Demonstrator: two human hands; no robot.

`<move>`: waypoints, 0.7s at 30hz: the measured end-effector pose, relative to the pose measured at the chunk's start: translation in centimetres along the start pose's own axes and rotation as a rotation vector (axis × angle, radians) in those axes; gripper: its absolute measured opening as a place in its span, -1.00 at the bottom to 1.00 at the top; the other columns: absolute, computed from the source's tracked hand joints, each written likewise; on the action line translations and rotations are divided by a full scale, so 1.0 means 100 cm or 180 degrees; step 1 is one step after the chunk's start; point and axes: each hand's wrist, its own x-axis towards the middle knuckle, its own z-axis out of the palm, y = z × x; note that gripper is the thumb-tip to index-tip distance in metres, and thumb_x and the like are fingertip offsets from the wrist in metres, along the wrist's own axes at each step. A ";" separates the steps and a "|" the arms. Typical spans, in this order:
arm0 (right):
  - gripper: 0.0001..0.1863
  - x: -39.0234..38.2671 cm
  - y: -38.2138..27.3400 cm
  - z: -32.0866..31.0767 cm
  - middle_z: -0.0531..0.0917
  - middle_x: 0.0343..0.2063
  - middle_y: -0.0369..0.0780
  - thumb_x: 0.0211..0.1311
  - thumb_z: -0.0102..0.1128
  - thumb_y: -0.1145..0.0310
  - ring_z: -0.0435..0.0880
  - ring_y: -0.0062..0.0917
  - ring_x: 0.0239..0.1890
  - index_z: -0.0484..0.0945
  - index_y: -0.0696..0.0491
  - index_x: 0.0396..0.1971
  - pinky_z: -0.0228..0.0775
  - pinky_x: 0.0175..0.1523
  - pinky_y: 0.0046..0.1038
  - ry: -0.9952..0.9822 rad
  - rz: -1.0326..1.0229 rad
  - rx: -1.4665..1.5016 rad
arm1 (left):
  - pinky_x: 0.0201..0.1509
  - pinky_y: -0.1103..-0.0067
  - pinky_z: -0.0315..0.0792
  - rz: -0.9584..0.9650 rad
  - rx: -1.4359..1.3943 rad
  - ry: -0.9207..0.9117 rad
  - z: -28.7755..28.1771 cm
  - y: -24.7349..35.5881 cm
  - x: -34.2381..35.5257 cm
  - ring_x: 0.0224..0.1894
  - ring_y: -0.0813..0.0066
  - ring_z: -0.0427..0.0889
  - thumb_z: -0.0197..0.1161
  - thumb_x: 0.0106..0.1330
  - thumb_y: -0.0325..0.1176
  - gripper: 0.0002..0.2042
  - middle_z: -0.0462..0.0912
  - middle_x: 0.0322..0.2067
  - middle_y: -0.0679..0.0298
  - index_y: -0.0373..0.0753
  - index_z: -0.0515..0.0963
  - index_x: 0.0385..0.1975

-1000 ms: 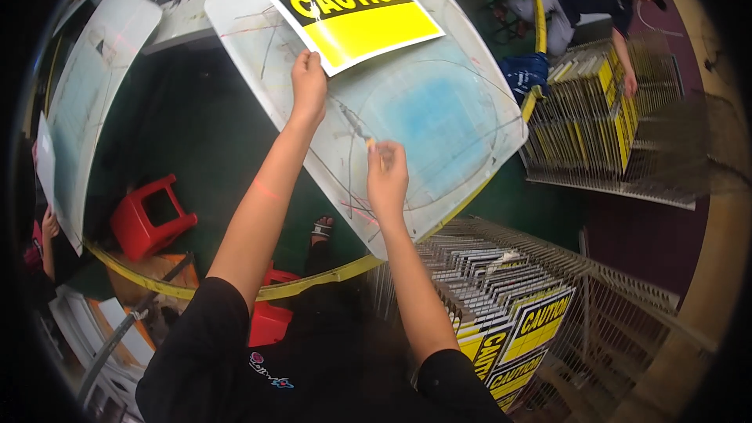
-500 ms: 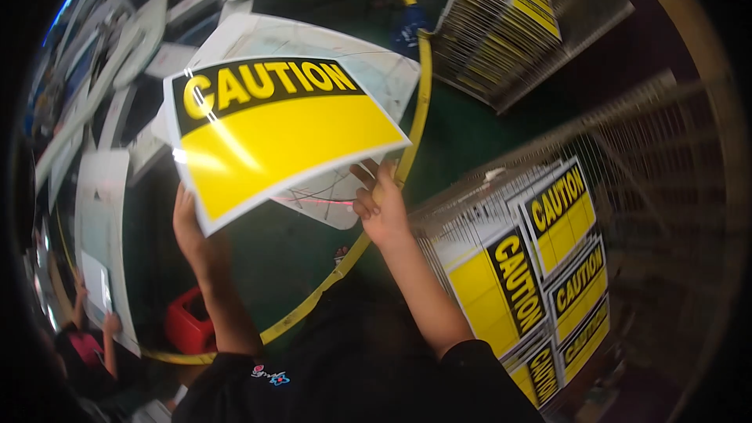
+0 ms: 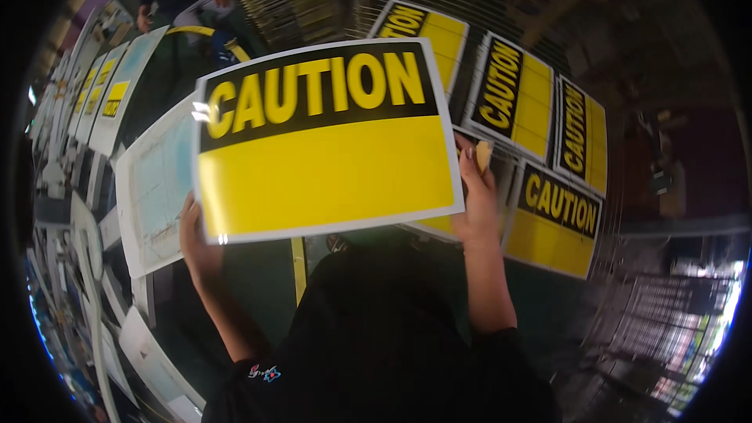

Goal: Applying yellow 'CAUTION' sign stickers to white backing boards and stacking them in a drying rack.

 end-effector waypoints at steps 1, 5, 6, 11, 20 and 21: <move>-0.60 -0.003 -0.006 -0.028 0.62 -0.11 -0.28 0.50 -0.03 0.25 0.59 -0.55 -0.05 0.44 0.19 0.16 0.39 0.06 -0.59 0.0111 -0.0009 0.0029 | 0.28 0.53 0.28 -0.1206 -0.2056 -0.0244 0.022 0.003 0.013 0.18 0.33 0.47 0.02 0.43 -0.45 -0.64 0.50 0.13 0.01 -0.50 0.40 0.14; -0.66 -0.020 -0.012 -0.111 0.61 -0.16 -0.31 0.38 0.18 0.44 0.54 -0.67 -0.11 0.52 0.24 0.08 0.37 0.01 -0.58 0.0673 -0.0211 -0.0869 | 0.24 0.58 0.30 -0.1509 -0.1188 -0.0757 0.099 -0.027 0.029 0.15 0.44 0.48 0.07 0.46 -0.33 -0.62 0.55 0.09 0.17 -0.41 0.44 0.18; -0.68 -0.023 -0.011 -0.122 0.62 -0.19 -0.30 0.36 0.20 0.44 0.54 -0.68 -0.14 0.55 0.23 0.05 0.37 -0.01 -0.60 0.0794 -0.0215 -0.1396 | 0.24 0.59 0.30 -0.1909 -0.0896 -0.0845 0.112 -0.024 0.031 0.16 0.44 0.48 0.09 0.45 -0.30 -0.61 0.55 0.10 0.17 -0.39 0.45 0.19; -0.72 -0.029 0.004 -0.155 0.66 -0.38 -0.31 0.24 0.36 0.38 0.57 -0.71 -0.30 0.66 0.22 -0.11 0.39 -0.18 -0.64 0.1131 -0.0196 -0.2735 | 0.23 0.59 0.31 -0.1770 0.0136 -0.1500 0.152 -0.034 0.041 0.17 0.40 0.49 0.08 0.46 -0.18 -0.57 0.57 0.09 0.13 -0.36 0.47 0.18; -0.83 -0.027 0.021 -0.170 0.71 -0.46 -0.21 0.16 0.38 0.40 0.67 -0.58 -0.39 0.70 0.17 -0.30 0.45 -0.24 -0.54 0.1062 -0.0327 -0.3360 | -0.10 0.44 0.40 -0.1437 0.0957 -0.1264 0.180 -0.025 0.044 -0.23 0.19 0.59 -0.08 0.51 0.02 -0.46 0.63 -0.31 -0.02 -0.43 0.54 -0.02; -0.83 -0.027 0.021 -0.170 0.71 -0.46 -0.20 0.15 0.38 0.39 0.68 -0.55 -0.39 0.71 0.16 -0.30 0.45 -0.25 -0.51 0.1042 -0.0342 -0.3410 | -0.10 0.44 0.40 -0.1449 0.0964 -0.1251 0.178 -0.026 0.043 -0.23 0.19 0.59 -0.08 0.51 0.02 -0.46 0.63 -0.31 -0.02 -0.43 0.54 -0.02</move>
